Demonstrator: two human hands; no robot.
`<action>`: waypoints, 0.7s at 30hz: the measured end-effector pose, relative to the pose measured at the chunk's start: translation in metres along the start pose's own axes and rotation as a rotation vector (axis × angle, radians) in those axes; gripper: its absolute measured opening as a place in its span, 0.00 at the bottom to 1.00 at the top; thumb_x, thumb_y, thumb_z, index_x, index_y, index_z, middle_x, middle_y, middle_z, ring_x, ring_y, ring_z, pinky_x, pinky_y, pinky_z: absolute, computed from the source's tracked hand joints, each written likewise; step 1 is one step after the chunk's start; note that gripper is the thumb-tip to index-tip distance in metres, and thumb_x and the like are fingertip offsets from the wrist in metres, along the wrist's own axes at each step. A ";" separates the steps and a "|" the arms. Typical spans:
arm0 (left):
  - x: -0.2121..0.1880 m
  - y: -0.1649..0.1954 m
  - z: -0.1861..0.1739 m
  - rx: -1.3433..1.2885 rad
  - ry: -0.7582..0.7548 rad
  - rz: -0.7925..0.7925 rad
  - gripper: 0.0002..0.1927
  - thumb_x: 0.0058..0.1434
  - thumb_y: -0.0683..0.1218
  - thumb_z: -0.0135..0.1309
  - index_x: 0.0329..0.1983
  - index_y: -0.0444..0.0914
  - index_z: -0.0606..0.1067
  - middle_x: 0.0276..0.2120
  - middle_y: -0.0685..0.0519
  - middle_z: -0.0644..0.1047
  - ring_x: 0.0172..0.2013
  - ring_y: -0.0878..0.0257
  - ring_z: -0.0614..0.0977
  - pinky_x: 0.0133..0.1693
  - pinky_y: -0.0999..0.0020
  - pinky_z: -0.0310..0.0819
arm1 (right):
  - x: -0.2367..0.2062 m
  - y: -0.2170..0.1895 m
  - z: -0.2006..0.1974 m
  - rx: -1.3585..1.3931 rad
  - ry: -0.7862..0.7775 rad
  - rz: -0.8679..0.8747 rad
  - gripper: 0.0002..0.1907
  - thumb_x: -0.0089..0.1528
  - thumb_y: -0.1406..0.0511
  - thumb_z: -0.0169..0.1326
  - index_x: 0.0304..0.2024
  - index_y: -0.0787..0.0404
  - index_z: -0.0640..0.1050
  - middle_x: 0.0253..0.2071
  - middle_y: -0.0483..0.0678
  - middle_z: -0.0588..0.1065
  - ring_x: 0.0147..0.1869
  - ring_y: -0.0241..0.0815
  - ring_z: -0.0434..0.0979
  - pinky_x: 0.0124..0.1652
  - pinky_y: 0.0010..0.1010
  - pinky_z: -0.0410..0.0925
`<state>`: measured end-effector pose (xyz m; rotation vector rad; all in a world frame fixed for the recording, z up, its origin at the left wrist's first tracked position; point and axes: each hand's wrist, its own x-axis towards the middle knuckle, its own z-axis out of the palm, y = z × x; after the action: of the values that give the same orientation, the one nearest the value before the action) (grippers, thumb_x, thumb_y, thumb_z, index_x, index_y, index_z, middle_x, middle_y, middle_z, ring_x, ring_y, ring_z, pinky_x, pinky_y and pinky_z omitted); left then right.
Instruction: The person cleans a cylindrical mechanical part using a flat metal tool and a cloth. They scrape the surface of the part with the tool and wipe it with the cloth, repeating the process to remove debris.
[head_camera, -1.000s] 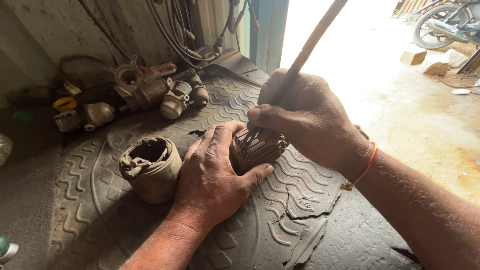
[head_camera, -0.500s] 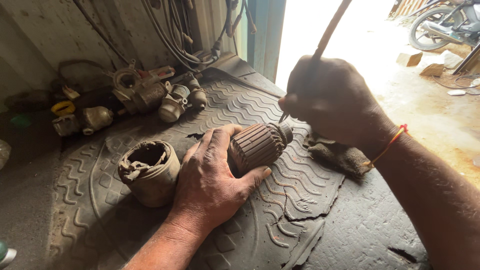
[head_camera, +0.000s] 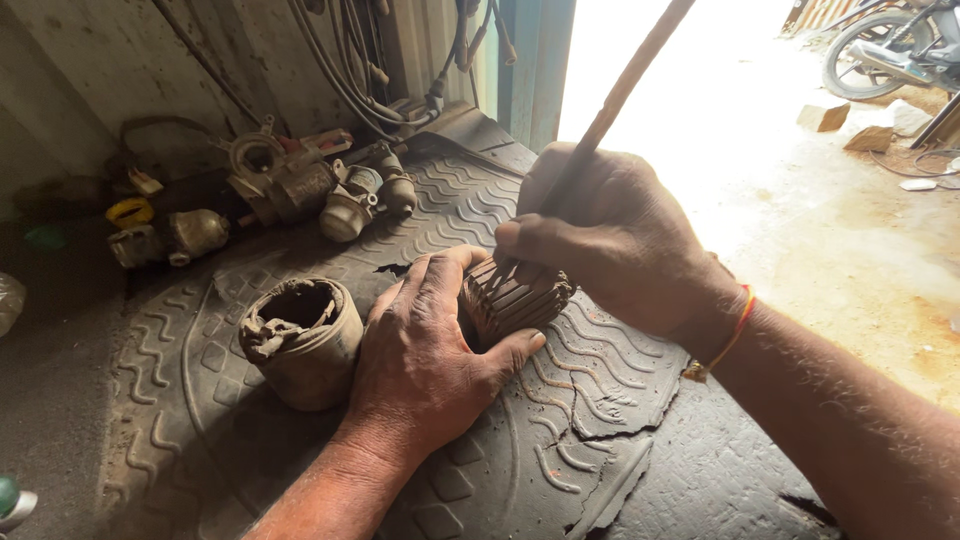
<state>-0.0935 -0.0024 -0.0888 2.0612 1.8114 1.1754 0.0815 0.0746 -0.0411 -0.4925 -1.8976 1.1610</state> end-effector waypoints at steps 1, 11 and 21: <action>0.000 0.000 0.000 0.004 0.004 0.008 0.39 0.44 0.58 0.71 0.57 0.41 0.70 0.47 0.48 0.77 0.46 0.52 0.81 0.55 0.49 0.68 | 0.000 0.000 0.002 0.001 0.006 0.012 0.09 0.63 0.66 0.60 0.36 0.67 0.77 0.30 0.51 0.79 0.30 0.34 0.81 0.31 0.25 0.76; 0.000 -0.002 -0.001 -0.011 -0.005 0.016 0.38 0.45 0.58 0.71 0.57 0.42 0.70 0.47 0.48 0.77 0.47 0.52 0.81 0.55 0.49 0.68 | 0.002 0.005 -0.010 -0.132 0.014 0.014 0.07 0.62 0.66 0.59 0.35 0.66 0.77 0.29 0.48 0.80 0.30 0.33 0.81 0.31 0.24 0.76; -0.002 -0.003 0.001 -0.020 0.030 0.049 0.37 0.46 0.57 0.70 0.56 0.42 0.70 0.49 0.49 0.78 0.49 0.50 0.80 0.55 0.49 0.69 | 0.002 -0.002 -0.026 -0.302 0.090 -0.097 0.08 0.63 0.66 0.60 0.33 0.66 0.78 0.28 0.50 0.80 0.28 0.33 0.80 0.28 0.24 0.74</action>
<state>-0.0958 -0.0027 -0.0919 2.0991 1.7641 1.2389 0.1013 0.0887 -0.0324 -0.5984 -2.0039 0.7792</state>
